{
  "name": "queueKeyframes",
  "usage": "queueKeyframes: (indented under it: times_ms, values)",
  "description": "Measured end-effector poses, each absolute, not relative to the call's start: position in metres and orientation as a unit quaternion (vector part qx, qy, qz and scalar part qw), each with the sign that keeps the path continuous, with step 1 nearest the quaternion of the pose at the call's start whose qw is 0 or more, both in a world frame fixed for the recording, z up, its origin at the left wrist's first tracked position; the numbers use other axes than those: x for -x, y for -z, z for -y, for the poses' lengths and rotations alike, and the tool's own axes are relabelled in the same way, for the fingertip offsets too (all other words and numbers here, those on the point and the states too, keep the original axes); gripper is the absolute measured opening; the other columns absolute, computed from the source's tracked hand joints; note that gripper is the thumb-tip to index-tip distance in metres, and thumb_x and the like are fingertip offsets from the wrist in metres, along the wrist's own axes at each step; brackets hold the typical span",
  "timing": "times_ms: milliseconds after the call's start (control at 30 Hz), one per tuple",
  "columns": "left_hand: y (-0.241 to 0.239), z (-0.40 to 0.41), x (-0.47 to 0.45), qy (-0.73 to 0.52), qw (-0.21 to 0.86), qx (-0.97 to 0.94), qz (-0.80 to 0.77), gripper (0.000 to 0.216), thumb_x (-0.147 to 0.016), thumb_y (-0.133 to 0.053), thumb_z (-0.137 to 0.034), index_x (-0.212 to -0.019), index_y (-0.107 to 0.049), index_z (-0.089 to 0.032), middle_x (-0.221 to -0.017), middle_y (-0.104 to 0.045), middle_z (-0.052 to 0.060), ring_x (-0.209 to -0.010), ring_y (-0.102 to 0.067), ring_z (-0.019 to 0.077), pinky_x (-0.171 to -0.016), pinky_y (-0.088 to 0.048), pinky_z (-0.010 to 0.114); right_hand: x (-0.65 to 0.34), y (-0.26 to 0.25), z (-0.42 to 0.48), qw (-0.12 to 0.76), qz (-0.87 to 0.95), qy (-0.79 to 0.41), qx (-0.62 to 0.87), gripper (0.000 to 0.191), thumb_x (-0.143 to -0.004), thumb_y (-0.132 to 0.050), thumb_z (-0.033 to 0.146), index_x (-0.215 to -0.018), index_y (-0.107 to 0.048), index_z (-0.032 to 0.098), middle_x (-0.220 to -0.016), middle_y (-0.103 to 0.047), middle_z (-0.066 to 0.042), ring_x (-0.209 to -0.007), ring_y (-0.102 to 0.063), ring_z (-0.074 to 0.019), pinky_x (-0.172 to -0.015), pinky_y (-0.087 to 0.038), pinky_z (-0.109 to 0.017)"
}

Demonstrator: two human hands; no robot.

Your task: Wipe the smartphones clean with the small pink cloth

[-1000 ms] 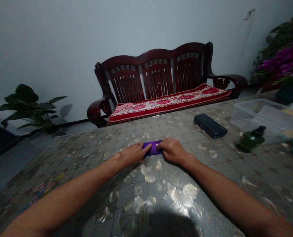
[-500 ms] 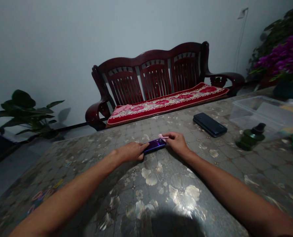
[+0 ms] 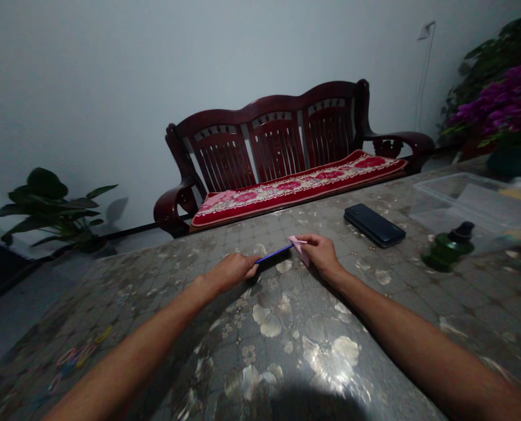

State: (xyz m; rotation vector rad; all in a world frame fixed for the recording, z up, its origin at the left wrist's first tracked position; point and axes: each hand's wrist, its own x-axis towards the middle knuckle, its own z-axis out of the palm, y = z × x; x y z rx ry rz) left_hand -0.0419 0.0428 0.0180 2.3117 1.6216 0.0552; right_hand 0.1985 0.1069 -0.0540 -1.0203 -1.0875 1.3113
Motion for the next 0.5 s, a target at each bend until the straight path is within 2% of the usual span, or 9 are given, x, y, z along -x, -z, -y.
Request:
queueKeyframes:
  times_ms: [233, 333, 500]
  values:
    - [-0.0116, -0.0440, 0.0456, -0.052, 0.129, -0.784, -0.604, 0.026, -0.094, -0.048, -0.033, -0.093, -0.072, -0.022, -0.072, -0.066, 0.004, -0.066, -0.061, 0.0206, -0.067, -0.041, 0.027, -0.2000, 0.0532, -0.1077, 0.549, 0.452, -0.553, 0.435, 0.033, -0.052, -0.067, 0.026, -0.081, -0.079, 0.014, -0.073, -0.075, -0.006, -0.063, -0.061, -0.0171, -0.056, -0.042, -0.025]
    - [-0.0141, -0.0448, 0.0447, -0.090, 0.142, -0.768, -0.618, 0.025, -0.093, -0.049, -0.034, -0.089, -0.071, -0.022, -0.073, -0.067, 0.003, -0.067, -0.062, 0.0194, -0.066, -0.041, 0.026, -0.2009, 0.0543, -0.1084, 0.548, 0.455, -0.550, 0.437, 0.034, -0.052, -0.065, 0.026, -0.081, -0.079, 0.014, -0.074, -0.075, -0.007, -0.063, -0.062, -0.0177, -0.056, -0.043, -0.025]
    - [-0.0096, -0.0483, 0.0427, -0.159, 0.203, -0.702, -0.664, 0.029, -0.090, -0.053, -0.039, -0.075, -0.066, -0.018, -0.061, -0.061, 0.000, -0.057, -0.060, 0.0169, -0.055, -0.040, 0.024, -0.2018, 0.0571, -0.1105, 0.550, 0.458, -0.544, 0.438, 0.035, -0.054, -0.066, 0.028, -0.082, -0.079, 0.014, -0.071, -0.074, -0.006, -0.059, -0.059, -0.0163, -0.052, -0.041, -0.024]
